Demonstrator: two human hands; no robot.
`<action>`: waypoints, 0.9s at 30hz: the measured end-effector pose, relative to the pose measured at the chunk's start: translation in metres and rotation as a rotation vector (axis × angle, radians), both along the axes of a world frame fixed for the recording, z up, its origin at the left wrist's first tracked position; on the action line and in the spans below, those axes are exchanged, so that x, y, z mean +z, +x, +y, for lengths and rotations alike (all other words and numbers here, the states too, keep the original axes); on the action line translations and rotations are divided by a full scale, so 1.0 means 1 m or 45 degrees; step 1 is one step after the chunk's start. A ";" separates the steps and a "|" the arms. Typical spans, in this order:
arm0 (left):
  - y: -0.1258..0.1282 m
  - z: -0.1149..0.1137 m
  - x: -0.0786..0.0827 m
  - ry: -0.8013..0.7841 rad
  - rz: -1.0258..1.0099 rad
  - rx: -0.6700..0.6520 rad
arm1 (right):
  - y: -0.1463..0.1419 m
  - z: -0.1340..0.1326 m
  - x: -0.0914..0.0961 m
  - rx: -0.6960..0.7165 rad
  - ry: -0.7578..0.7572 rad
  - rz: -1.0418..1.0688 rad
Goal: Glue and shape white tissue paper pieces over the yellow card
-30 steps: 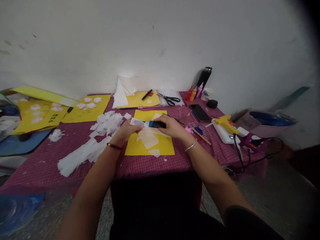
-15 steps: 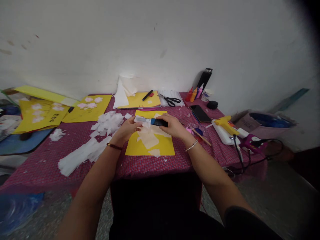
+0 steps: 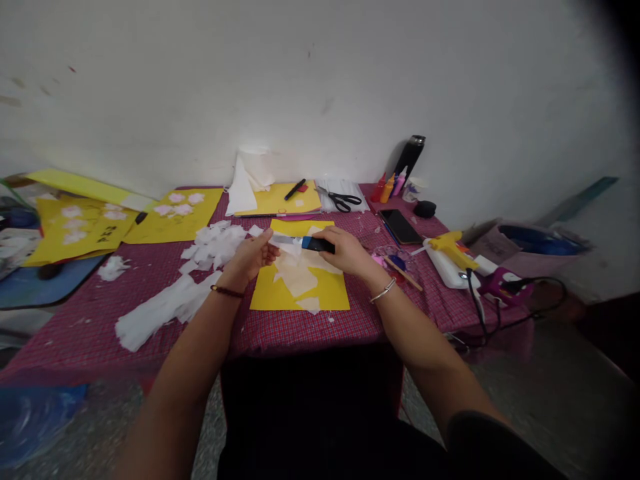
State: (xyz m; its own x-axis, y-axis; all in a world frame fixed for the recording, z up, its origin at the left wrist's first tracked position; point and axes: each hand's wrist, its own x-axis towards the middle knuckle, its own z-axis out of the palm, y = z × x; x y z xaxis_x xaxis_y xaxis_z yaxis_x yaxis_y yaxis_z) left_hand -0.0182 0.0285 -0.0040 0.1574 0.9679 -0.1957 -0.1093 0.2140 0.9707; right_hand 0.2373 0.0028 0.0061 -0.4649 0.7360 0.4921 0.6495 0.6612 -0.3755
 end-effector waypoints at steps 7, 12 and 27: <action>0.004 -0.003 -0.003 0.157 0.052 -0.004 | -0.001 0.001 -0.002 -0.014 0.008 -0.005; 0.010 -0.006 -0.002 0.183 0.094 -0.050 | -0.004 0.000 -0.002 0.005 -0.021 0.023; -0.011 0.000 0.002 0.274 0.293 -0.239 | 0.006 0.000 0.005 0.025 -0.075 0.063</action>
